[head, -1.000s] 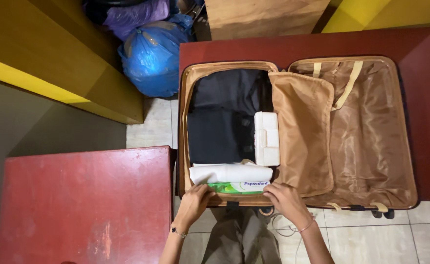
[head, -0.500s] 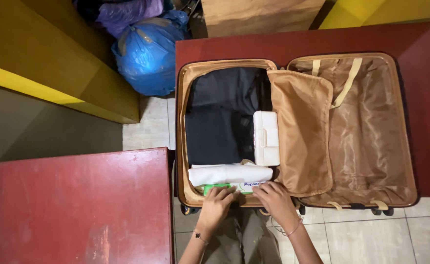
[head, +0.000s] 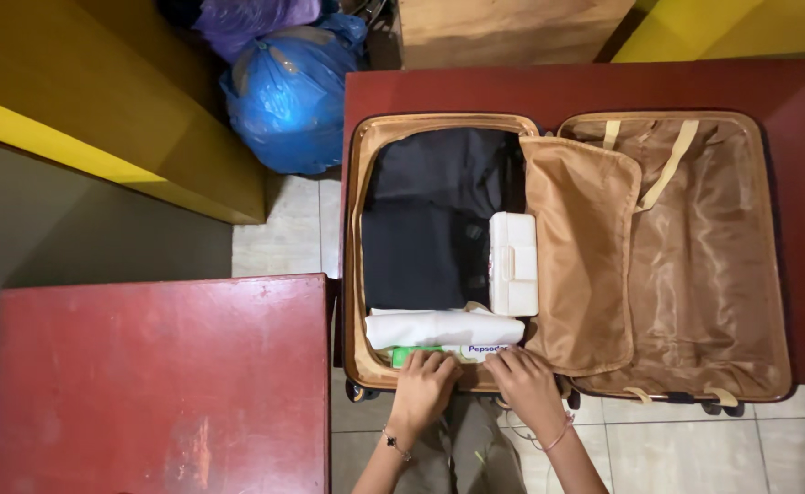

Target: The person wipes a white first-aid kit and a green Pepsodent toothpaste box with a cloth, then places both into an open suitcase. The person then folds a light green shirt on the table.

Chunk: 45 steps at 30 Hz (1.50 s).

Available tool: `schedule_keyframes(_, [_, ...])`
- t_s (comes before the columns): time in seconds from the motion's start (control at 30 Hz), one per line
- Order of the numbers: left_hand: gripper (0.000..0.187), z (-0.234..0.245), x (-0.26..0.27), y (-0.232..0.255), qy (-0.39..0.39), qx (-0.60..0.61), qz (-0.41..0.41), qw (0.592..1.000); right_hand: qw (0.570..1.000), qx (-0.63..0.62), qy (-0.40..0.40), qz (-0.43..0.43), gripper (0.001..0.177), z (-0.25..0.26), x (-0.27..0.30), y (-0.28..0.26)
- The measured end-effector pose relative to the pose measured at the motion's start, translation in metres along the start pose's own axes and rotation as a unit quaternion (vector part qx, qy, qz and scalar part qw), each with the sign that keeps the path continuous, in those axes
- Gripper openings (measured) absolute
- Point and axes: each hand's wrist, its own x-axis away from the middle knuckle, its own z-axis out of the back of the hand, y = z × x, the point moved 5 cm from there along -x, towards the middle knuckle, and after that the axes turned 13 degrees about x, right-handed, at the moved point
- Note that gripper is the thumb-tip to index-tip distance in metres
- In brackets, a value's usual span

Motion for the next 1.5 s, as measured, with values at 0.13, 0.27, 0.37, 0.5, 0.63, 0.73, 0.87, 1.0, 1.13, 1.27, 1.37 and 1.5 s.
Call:
schedule_keyframes(0.13, [0.041, 0.005, 0.002, -0.007, 0.03, -0.009, -0.009, 0.999, 1.0, -0.004, 0.007, -0.006, 0.029, 0.022, -0.009, -0.006])
schedule_keyframes(0.27, [0.062, 0.026, -0.001, -0.021, 0.076, -0.151, 0.05, 0.984, 0.998, -0.02, 0.052, 0.022, 0.06, 0.036, -0.025, -0.021])
schedule_keyframes(0.37, [0.071, 0.041, 0.001, -0.033, 0.053, -0.145, 0.07, 0.985, 0.999, -0.016, 0.051, 0.008, 0.07, 0.031, -0.031, -0.027])
schedule_keyframes(0.5, [0.077, 0.042, 0.0, -0.035, 0.045, -0.071, 0.07, 0.994, 0.999, -0.012, 0.037, -0.001, 0.073, 0.02, -0.028, -0.029])
schedule_keyframes(0.63, [0.082, 0.043, -0.001, -0.031, 0.048, -0.072, 0.069, 0.994, 1.0, -0.001, 0.03, 0.007, 0.078, 0.011, -0.027, -0.029])
schedule_keyframes(0.73, [0.082, 0.043, 0.001, -0.032, 0.05, -0.087, 0.065, 0.993, 0.999, 0.019, 0.045, 0.011, 0.083, 0.003, -0.026, -0.029])
schedule_keyframes(0.87, [0.077, 0.038, 0.007, -0.035, 0.054, -0.083, 0.07, 0.993, 0.998, 0.026, 0.042, 0.024, 0.086, -0.007, -0.023, -0.025])
schedule_keyframes(1.0, [0.071, 0.038, 0.017, -0.032, 0.062, -0.067, 0.074, 0.993, 0.998, 0.018, 0.049, 0.034, 0.087, -0.009, -0.023, -0.025])
schedule_keyframes(1.13, [0.071, 0.035, 0.025, -0.029, 0.076, -0.086, 0.072, 0.991, 0.997, 0.014, 0.059, 0.043, 0.088, -0.01, -0.023, -0.025])
schedule_keyframes(1.27, [0.07, 0.032, 0.044, -0.027, 0.09, -0.102, 0.075, 0.988, 0.996, 0.021, 0.076, 0.05, 0.088, -0.011, -0.023, -0.025])
schedule_keyframes(1.37, [0.069, 0.027, 0.06, -0.026, 0.097, -0.103, 0.085, 0.986, 0.996, 0.024, 0.075, 0.051, 0.088, -0.016, -0.021, -0.023])
schedule_keyframes(1.5, [0.068, 0.019, 0.083, -0.028, 0.09, -0.103, 0.123, 0.983, 0.996, 0.033, 0.064, 0.06, 0.09, -0.025, -0.023, -0.018])
